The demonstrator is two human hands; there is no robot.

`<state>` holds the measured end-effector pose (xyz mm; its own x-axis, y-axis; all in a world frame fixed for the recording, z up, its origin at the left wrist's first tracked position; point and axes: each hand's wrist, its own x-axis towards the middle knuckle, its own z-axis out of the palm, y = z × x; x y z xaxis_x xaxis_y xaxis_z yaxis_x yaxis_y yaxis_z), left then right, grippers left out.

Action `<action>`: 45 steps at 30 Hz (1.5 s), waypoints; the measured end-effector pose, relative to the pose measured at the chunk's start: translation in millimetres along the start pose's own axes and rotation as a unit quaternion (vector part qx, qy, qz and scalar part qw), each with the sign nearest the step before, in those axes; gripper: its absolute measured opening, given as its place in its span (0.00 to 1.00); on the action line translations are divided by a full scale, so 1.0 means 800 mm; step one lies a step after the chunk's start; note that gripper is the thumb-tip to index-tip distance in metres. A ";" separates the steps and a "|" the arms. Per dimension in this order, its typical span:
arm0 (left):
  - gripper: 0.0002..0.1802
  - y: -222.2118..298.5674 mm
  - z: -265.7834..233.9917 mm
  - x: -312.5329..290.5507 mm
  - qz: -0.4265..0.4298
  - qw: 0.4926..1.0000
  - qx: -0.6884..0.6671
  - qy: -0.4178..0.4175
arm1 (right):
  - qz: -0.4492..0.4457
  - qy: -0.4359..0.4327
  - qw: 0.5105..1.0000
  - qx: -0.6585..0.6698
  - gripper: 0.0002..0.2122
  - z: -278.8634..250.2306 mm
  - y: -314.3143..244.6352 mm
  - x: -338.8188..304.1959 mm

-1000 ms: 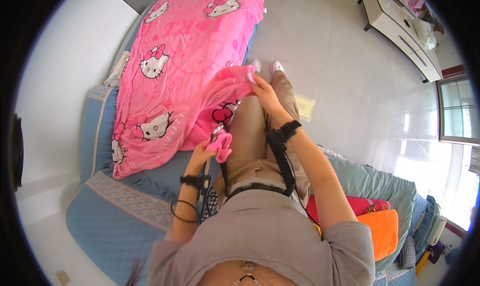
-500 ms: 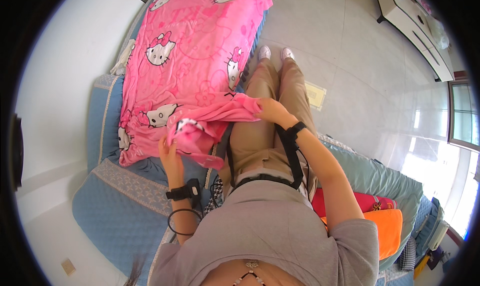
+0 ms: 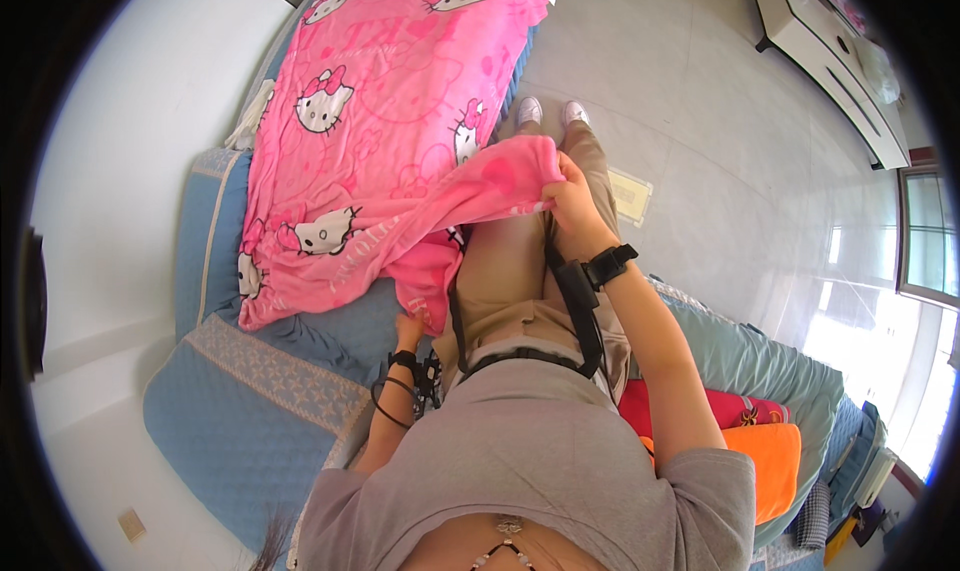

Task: Folding a small orange towel and a pink blanket with a character print.

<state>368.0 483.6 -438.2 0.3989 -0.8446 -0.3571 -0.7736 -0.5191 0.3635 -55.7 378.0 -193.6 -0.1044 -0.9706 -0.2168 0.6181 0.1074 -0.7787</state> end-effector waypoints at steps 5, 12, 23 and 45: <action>0.24 0.079 -0.053 -0.013 -0.008 0.978 -0.086 -0.189 | -0.099 -0.234 0.966 0.039 0.20 0.024 -0.028 -0.009; 0.09 0.177 -0.106 -0.021 -0.117 0.686 -0.643 -0.319 | -0.001 -0.235 0.902 -0.361 0.14 0.003 0.016 -0.020; 0.08 0.350 -0.171 -0.112 0.073 0.668 -0.588 -0.451 | 0.126 -0.189 0.963 -0.146 0.22 0.025 0.024 -0.057; 0.13 0.156 -0.107 0.059 -0.178 0.555 -0.812 -0.032 | -0.074 0.033 0.996 -0.047 0.13 0.004 -0.009 -0.077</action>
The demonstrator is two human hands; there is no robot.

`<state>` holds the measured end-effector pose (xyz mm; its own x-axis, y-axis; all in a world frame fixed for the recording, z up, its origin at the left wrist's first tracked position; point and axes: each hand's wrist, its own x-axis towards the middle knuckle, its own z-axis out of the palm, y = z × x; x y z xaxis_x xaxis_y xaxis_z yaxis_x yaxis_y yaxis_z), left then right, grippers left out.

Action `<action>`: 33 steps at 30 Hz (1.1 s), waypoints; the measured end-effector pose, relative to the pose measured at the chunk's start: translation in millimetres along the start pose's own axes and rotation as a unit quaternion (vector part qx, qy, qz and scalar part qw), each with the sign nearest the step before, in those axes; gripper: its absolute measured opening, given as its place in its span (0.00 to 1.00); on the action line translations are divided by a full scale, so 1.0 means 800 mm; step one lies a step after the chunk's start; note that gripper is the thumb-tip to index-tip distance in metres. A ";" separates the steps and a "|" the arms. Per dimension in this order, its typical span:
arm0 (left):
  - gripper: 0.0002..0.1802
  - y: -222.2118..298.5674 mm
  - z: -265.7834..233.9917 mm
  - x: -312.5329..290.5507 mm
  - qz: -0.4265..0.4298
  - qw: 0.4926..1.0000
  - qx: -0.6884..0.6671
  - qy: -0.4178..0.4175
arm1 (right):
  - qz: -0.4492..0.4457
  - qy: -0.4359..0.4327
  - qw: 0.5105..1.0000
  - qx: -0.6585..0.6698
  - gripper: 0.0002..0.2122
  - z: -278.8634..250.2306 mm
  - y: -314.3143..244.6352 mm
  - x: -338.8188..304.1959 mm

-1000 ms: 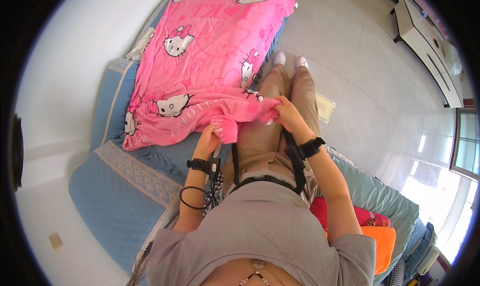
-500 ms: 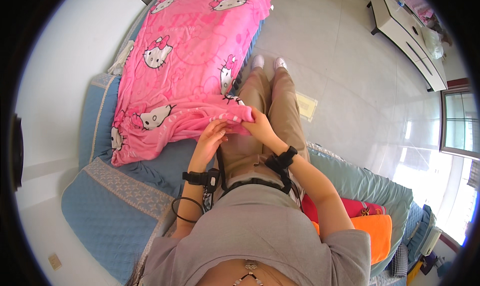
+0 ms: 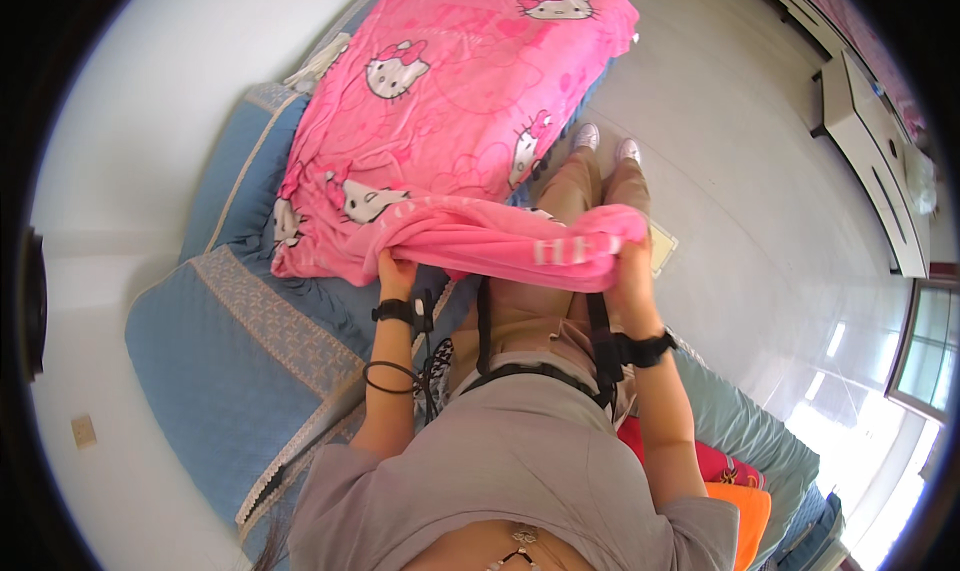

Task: Folding a small orange towel and a pink blanket with a character print.

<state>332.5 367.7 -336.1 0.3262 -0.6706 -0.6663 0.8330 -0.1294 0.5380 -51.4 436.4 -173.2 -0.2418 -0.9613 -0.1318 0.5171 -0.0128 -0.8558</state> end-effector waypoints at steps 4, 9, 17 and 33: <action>0.14 0.070 -0.117 0.121 0.218 0.912 0.339 -0.070 | -0.106 0.100 0.987 0.063 0.22 -0.012 -0.071 -0.007; 0.14 0.120 -0.099 0.120 0.242 0.952 0.185 -0.027 | -0.260 0.192 0.945 -0.042 0.27 -0.025 -0.169 -0.050; 0.15 0.231 -0.109 0.045 0.485 0.760 0.354 0.247 | -0.389 0.306 0.845 -0.203 0.12 -0.144 -0.269 -0.073; 0.22 0.610 -0.118 -0.006 0.647 0.323 0.690 -0.012 | -0.292 0.283 0.851 -0.333 0.09 -0.199 -0.179 0.011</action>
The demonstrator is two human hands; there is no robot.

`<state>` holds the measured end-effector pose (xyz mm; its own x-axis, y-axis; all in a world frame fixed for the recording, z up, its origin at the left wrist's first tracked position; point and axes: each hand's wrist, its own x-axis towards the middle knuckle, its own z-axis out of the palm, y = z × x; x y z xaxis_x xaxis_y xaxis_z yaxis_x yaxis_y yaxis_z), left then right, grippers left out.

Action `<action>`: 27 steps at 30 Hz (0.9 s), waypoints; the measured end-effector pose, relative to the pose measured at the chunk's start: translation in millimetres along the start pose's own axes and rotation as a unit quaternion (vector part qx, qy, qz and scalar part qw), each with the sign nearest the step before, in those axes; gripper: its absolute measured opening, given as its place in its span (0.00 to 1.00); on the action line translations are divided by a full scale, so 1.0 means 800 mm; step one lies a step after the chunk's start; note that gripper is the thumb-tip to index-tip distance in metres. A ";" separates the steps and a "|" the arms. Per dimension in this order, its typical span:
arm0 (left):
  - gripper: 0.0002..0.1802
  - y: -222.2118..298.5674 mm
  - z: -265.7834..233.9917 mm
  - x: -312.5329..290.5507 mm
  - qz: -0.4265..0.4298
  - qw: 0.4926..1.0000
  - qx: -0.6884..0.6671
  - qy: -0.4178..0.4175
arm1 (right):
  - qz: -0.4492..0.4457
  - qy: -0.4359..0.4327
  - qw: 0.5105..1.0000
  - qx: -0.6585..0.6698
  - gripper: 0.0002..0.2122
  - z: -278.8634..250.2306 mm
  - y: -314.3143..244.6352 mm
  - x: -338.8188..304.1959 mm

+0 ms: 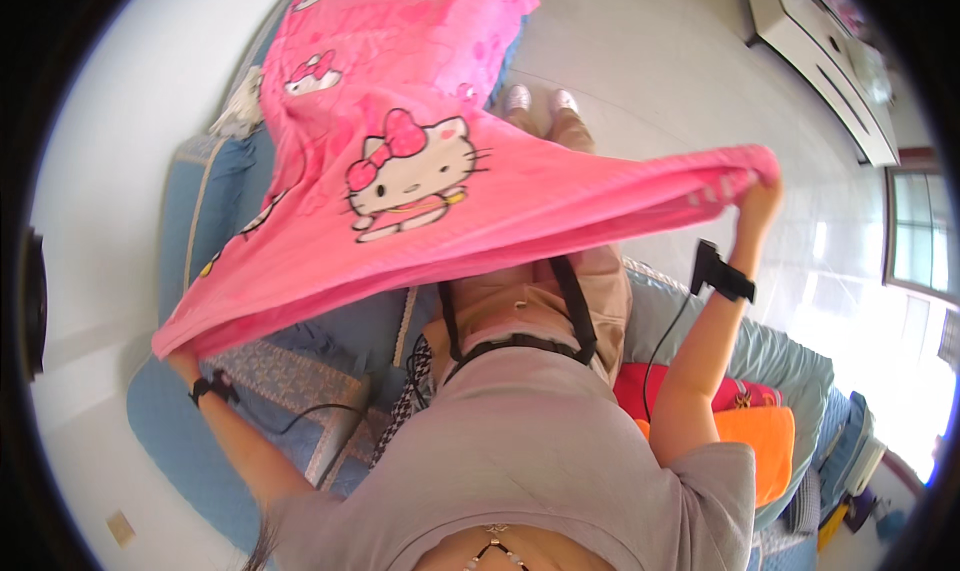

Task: Folding a small orange towel and a pink blanket with a character print.

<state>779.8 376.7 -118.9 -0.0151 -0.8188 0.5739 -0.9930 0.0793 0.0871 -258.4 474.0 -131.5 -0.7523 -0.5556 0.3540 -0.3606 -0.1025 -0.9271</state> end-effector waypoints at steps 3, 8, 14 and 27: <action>0.18 0.001 -0.026 -0.008 -0.086 0.953 0.256 -0.136 | 0.080 -0.155 0.967 -0.187 0.07 0.012 0.048 -0.029; 0.12 0.255 0.066 0.038 -0.018 0.902 0.356 -0.243 | 0.106 -0.442 0.863 -0.220 0.18 0.094 0.004 -0.135; 0.35 0.692 0.169 -0.005 0.280 0.818 -0.233 -0.445 | 0.035 -0.431 0.897 -0.095 0.20 0.126 0.004 -0.167; 0.19 0.873 0.221 -0.080 0.007 0.577 -0.658 -0.484 | -0.035 -0.278 0.943 -0.177 0.21 0.095 -0.023 -0.189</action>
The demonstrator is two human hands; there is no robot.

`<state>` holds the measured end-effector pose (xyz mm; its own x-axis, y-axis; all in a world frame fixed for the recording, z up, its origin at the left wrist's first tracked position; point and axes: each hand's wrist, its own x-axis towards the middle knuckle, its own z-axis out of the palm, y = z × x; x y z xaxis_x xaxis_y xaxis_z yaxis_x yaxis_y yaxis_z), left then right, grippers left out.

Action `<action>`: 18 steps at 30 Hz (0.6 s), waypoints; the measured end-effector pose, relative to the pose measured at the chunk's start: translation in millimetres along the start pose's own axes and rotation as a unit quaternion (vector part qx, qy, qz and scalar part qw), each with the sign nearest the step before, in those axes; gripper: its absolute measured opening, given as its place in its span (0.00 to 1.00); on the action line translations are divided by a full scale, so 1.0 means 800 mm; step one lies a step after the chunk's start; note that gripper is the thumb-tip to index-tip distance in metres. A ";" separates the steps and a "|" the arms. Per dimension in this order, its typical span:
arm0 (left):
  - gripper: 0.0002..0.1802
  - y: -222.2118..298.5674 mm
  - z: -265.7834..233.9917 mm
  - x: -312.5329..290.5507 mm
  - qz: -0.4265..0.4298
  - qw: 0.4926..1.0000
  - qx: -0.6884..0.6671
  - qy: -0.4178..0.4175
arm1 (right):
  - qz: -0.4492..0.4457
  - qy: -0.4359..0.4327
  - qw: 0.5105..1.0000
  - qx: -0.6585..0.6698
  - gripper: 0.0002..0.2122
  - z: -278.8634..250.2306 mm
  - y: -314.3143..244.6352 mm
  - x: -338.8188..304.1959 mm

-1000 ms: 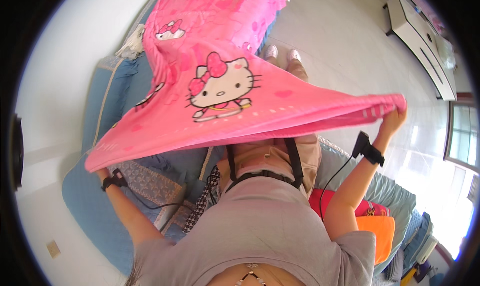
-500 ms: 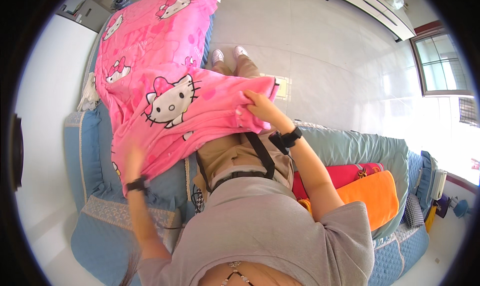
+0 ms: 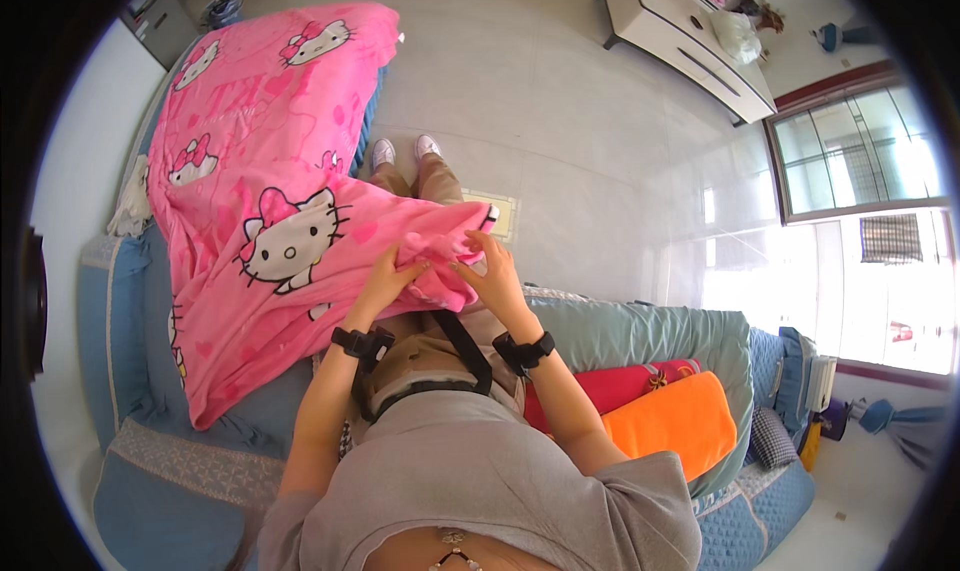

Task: Folding a small orange towel and a pink blanket with a character print.

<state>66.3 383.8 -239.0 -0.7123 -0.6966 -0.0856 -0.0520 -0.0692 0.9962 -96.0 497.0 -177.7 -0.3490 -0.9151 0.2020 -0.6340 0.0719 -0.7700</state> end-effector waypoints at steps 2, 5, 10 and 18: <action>0.20 0.010 -0.005 -0.011 -0.058 0.996 -0.065 0.013 | 0.074 -0.028 0.993 0.083 0.21 0.008 0.007 -0.003; 0.19 0.019 -0.001 -0.032 -0.119 0.979 -0.166 0.020 | 0.119 -0.124 0.982 0.082 0.24 0.019 0.002 0.001; 0.16 0.001 -0.011 -0.044 -0.100 0.987 -0.073 0.098 | 0.160 -0.152 0.965 0.141 0.18 0.026 -0.027 0.022; 0.16 0.010 -0.065 -0.045 -0.080 0.785 -0.567 0.239 | 0.172 0.260 0.817 0.484 0.11 -0.028 -0.016 0.052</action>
<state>127.6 371.2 -228.5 -0.4031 -0.7833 -0.4733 0.7339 -0.5856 0.3441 -117.9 467.0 -146.3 -0.7971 -0.5968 -0.0921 0.3201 -0.2884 -0.9024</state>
